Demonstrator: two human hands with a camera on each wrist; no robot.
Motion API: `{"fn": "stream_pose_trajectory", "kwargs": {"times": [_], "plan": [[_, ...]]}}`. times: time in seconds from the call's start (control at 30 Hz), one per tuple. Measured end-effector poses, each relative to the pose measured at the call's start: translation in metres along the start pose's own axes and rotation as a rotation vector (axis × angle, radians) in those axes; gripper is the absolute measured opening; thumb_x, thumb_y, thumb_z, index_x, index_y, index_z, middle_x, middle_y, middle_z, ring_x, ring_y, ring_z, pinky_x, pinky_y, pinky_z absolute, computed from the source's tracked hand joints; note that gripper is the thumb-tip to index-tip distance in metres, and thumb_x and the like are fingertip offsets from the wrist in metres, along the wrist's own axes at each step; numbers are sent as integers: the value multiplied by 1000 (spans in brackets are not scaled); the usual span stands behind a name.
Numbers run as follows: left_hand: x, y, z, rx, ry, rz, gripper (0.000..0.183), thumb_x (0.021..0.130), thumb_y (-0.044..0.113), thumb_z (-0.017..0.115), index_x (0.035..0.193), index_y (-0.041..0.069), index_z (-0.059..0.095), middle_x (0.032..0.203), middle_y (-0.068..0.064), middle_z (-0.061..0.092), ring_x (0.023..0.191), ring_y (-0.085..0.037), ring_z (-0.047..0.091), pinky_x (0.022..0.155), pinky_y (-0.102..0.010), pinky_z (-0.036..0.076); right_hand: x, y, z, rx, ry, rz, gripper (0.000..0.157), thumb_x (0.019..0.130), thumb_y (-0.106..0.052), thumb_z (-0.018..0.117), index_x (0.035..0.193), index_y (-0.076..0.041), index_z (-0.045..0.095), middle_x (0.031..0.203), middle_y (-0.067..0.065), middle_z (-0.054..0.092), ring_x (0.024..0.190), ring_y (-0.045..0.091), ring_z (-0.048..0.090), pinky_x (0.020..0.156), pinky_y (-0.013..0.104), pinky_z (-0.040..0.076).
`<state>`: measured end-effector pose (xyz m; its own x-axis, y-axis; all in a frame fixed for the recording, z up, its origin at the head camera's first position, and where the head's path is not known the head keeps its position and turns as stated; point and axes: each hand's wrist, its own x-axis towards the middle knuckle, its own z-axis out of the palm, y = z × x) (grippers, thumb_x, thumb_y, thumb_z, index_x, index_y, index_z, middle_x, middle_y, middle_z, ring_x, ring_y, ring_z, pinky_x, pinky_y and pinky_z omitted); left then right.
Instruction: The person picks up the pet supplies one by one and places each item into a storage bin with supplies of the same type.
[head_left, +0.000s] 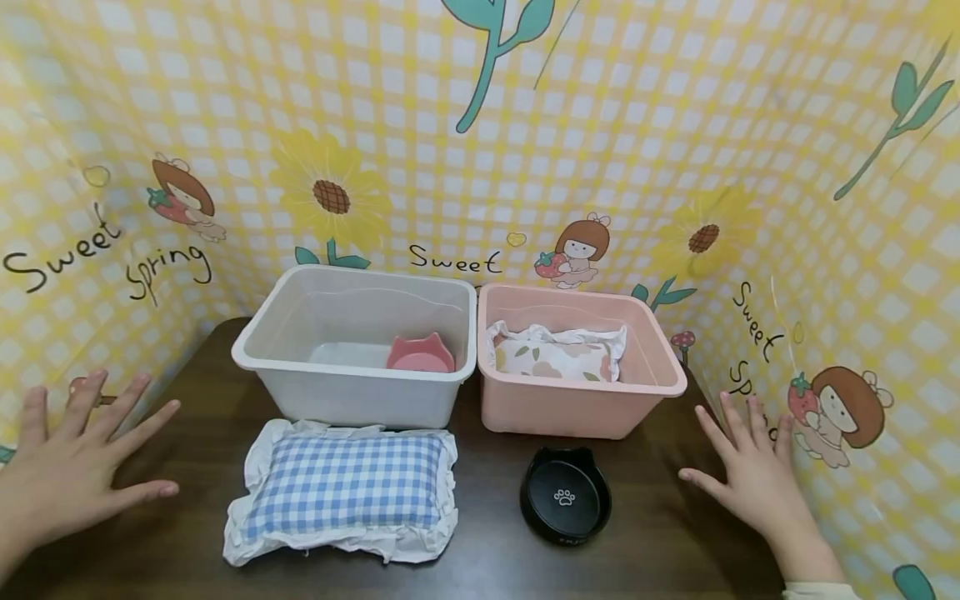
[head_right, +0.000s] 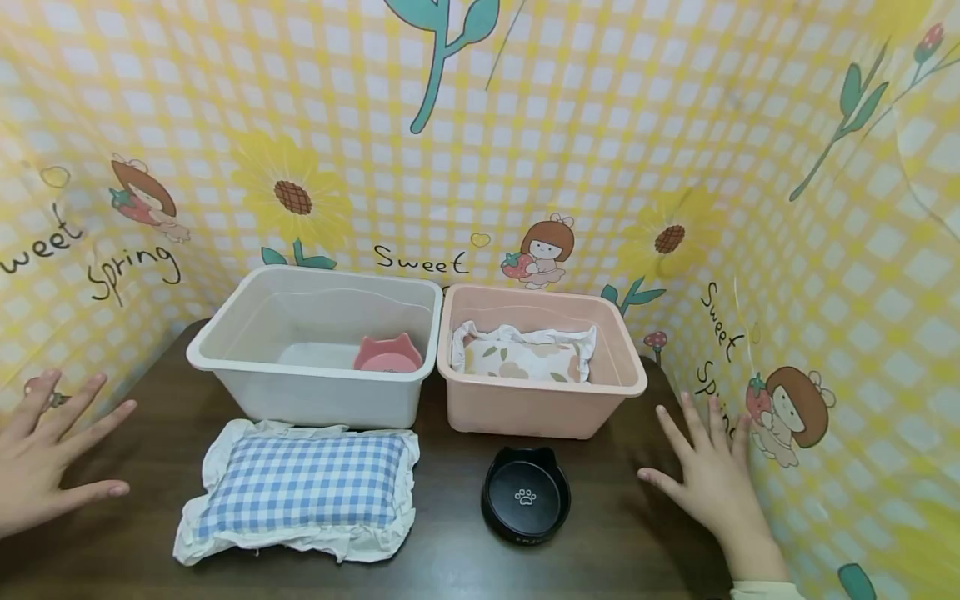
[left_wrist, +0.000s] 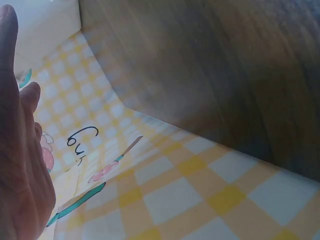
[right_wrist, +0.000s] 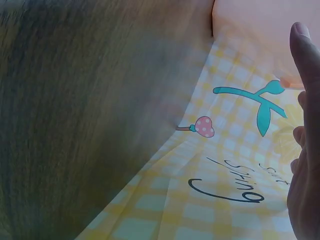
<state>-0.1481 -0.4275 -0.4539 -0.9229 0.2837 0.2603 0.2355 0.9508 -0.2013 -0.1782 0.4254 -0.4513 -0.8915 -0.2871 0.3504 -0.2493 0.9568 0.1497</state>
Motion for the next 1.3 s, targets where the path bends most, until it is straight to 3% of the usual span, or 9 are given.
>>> {"fn": "stream_pose_trajectory", "kwargs": {"times": [0.2, 0.67, 1.13, 1.3], "plan": [[6, 2, 0, 0, -3, -4, 109, 66, 82, 60, 152, 43, 5, 161, -2, -18, 143, -39, -24, 102, -66, -26, -2, 3, 1, 9, 20, 19, 103, 74, -71, 65, 155, -31, 16, 163, 4, -6, 146, 45, -5, 108, 64, -20], [6, 11, 9, -111, 4, -64, 110, 69, 74, 66, 154, 38, 6, 160, 0, -20, 142, -31, -30, 100, -62, -31, 2, 1, -7, 131, 46, 50, 103, 75, -62, 70, 155, -27, 16, 163, 3, -4, 147, 39, -10, 109, 61, -20], [2, 22, 5, -196, 55, 32, 111, 69, 63, 74, 155, 30, 11, 162, -7, -12, 143, -30, -27, 103, -64, -26, 14, -1, -15, 241, 76, 69, 102, 78, -54, 73, 155, -24, 13, 163, 3, -3, 148, 31, -11, 112, 59, -17], [-1, 27, 6, -214, 44, 34, 109, 72, 60, 73, 155, 27, 11, 161, -8, -13, 143, -31, -27, 100, -64, -28, 17, -3, -18, 275, 87, 77, 102, 79, -51, 73, 156, -23, 12, 163, 2, -2, 149, 29, -10, 113, 58, -15]]}}
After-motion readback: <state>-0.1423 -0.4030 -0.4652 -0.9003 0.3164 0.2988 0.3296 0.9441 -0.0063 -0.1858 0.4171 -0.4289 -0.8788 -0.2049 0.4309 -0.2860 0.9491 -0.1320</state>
